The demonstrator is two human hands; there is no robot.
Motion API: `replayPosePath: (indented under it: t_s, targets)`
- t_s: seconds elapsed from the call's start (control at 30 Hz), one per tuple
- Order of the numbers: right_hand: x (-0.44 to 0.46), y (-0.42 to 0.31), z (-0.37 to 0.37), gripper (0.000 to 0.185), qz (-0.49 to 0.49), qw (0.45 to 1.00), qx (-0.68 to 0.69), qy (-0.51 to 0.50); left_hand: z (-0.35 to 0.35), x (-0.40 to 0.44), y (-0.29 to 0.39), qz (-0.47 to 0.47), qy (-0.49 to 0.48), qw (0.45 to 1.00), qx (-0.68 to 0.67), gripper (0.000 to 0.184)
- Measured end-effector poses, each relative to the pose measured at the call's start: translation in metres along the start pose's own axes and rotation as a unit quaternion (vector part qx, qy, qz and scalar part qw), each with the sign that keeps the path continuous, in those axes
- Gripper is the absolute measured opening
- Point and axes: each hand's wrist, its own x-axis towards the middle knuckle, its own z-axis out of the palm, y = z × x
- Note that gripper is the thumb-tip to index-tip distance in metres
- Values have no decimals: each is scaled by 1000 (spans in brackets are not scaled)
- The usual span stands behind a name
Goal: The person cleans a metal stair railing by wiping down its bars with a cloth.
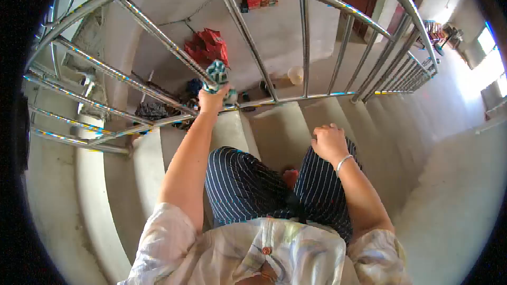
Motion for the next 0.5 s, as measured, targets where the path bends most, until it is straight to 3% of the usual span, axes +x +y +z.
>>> replayPosePath:
  t_s: [0.03,0.1,0.13,0.17,0.2,0.23,0.27,0.3,0.33,0.37,0.43,0.5]
  targets:
    - [-1,1,-2,18,4,1000,-4,2,-2,-4,-4,1,-4,1000,-4,23]
    - [-3,8,-7,19,11,998,68,8,-8,-2,-12,76,-17,986,149,23]
    - [4,13,-15,19,22,974,225,3,-13,2,-3,26,-63,988,139,24]
    - [11,23,-30,19,27,960,277,32,-15,8,3,48,-74,995,47,23]
    - [17,21,-59,20,13,965,202,170,-19,11,18,62,-94,994,-13,25]
    - [29,23,-93,24,40,953,196,227,-26,32,17,162,-69,983,-57,25]
    - [48,41,-111,28,-17,923,183,338,-37,30,48,197,-46,979,-18,23]
    - [56,37,-149,29,-36,900,163,401,-45,25,77,203,-52,972,-109,21]
    - [69,43,-179,29,-79,881,126,450,-49,12,111,207,-23,967,-149,19]
    - [82,47,-206,29,-114,857,120,488,-56,19,128,284,-4,943,-173,19]
    - [97,48,-251,29,-135,805,44,576,-63,17,156,281,-4,939,-197,20]
    - [100,34,-288,30,-89,818,5,569,-50,29,146,303,33,931,-201,22]
